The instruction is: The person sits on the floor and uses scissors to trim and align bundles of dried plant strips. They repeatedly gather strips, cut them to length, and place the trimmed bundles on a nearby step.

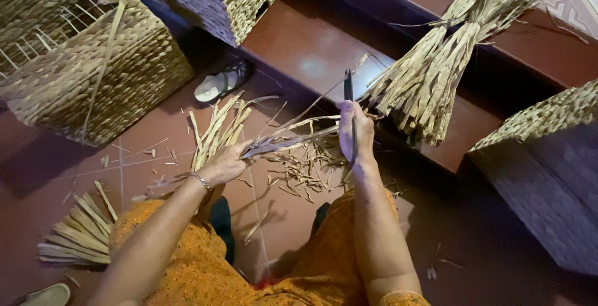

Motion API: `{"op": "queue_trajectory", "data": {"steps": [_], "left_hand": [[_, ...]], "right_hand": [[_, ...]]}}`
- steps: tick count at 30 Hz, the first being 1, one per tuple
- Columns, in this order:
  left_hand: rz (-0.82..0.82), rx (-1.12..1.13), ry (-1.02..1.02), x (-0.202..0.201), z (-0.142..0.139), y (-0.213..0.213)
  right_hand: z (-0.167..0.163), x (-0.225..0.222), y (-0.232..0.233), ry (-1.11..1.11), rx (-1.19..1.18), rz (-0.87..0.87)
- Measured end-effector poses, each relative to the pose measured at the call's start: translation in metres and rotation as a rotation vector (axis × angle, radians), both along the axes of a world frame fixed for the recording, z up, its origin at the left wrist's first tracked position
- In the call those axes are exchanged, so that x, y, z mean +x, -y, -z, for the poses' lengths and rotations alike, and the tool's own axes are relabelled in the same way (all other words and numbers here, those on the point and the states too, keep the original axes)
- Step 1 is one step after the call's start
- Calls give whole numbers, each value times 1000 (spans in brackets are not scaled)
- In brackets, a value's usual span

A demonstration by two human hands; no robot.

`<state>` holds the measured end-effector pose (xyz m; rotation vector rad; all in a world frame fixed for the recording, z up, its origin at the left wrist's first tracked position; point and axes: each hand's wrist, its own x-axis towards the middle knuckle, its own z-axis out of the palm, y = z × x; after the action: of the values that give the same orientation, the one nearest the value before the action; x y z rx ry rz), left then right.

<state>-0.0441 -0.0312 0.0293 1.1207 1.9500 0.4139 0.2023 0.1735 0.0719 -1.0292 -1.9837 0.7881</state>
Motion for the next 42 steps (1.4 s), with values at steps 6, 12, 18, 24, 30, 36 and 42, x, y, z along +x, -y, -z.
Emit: {"op": "queue_trajectory", "data": {"steps": [6,12,18,24,30,36,42], "left_hand": [[5,139,39,-13,14,-4],[-197,226,219,-33,19,6],[-194,193,100,-35,12,3],[-148,358,80,-21,14,7],[-46,463,27,-24,19,7],[-112,307,97,-22,17,9],[-41,457,15,-24,24,8]], "right_hand": [[1,-2,0,-340,-201,-64],[1,0,0,-503,-546,-232],[16,-15,11,-309,-827,-385],[25,-19,13,-228,-709,-399],[27,-16,1,-369,-724,-269],[27,-9,-7,-409,-710,-225],[22,-5,-6,-491,-664,-162]]}}
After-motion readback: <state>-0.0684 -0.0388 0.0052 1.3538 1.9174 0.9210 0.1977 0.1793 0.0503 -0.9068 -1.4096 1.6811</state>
